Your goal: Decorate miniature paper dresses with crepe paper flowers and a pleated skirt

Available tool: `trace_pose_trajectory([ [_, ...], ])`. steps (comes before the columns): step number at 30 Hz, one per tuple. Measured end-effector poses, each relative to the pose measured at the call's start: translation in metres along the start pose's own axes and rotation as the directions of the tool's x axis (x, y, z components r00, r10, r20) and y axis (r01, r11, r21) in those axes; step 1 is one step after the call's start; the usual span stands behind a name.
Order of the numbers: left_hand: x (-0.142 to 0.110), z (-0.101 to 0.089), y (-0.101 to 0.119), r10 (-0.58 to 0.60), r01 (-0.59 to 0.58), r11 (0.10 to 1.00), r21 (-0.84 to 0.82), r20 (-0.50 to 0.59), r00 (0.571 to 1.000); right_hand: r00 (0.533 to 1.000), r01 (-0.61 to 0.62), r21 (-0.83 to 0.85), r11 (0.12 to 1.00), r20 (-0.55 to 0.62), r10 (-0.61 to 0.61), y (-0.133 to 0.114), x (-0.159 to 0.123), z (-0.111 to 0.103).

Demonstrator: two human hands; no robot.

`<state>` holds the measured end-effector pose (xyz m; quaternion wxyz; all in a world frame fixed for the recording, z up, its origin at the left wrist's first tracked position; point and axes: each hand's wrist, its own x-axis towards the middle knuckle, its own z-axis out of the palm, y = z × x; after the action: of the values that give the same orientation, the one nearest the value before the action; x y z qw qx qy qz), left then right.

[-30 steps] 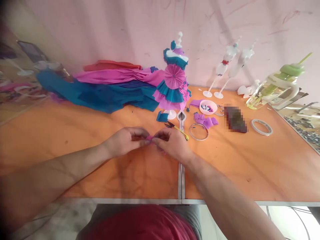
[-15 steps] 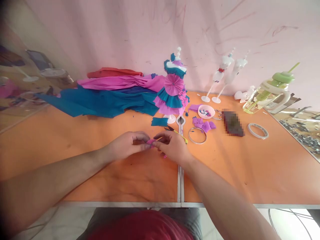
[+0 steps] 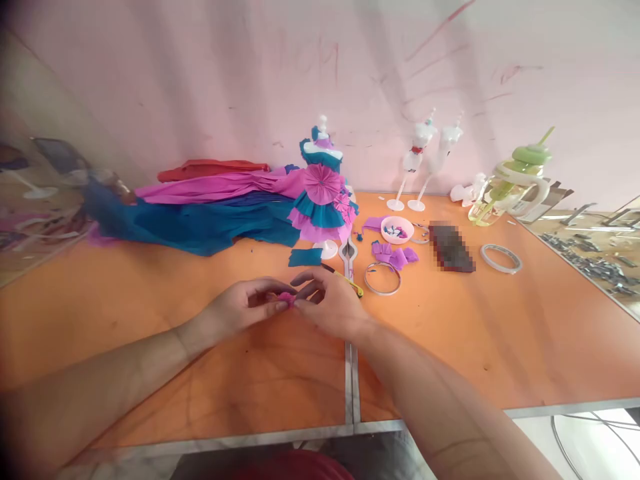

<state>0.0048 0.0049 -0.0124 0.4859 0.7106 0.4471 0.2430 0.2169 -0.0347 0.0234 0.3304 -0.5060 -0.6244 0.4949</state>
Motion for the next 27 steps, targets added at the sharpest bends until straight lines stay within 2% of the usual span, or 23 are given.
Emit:
trace_pose_trajectory([
  [4, -0.002, -0.001, 0.006, 0.025, -0.026, 0.998, 0.05, 0.008, 1.0, 0.996, 0.086, -0.094, 0.992, -0.028, -0.089, 0.007, 0.001, 0.003],
  [7, -0.005, -0.003, 0.011, 0.054, -0.059, 0.993, 0.102, 0.055, 0.997, 0.984, 0.172, -0.183, 0.968, -0.011, -0.176, 0.008, 0.001, 0.006],
  [10, -0.009, -0.005, 0.016, 0.06, -0.065, 0.996, 0.064, 0.069, 0.996, 0.974, 0.214, -0.222, 0.951, -0.026, -0.226, 0.005, -0.001, 0.006],
  [12, -0.011, -0.006, 0.019, 0.031, -0.032, 0.999, 0.008, 0.044, 0.999, 0.978, 0.177, -0.2, 0.964, -0.073, -0.195, 0.002, -0.003, 0.005],
  [14, -0.013, -0.006, 0.02, 0.001, 0.0, 0.999, -0.039, 0.028, 1.0, 0.989, 0.092, -0.133, 0.987, -0.101, -0.106, -0.001, -0.004, 0.004],
  [18, -0.014, -0.005, 0.018, -0.016, 0.016, 0.997, -0.075, -0.004, 1.0, 0.999, -0.046, 0.007, 0.999, -0.024, 0.046, -0.003, -0.005, 0.005],
  [27, -0.016, 0.001, 0.016, 0.015, -0.019, 0.997, -0.077, -0.044, 0.999, 0.983, -0.072, 0.054, 0.996, -0.168, 0.08, -0.005, -0.007, 0.008],
])
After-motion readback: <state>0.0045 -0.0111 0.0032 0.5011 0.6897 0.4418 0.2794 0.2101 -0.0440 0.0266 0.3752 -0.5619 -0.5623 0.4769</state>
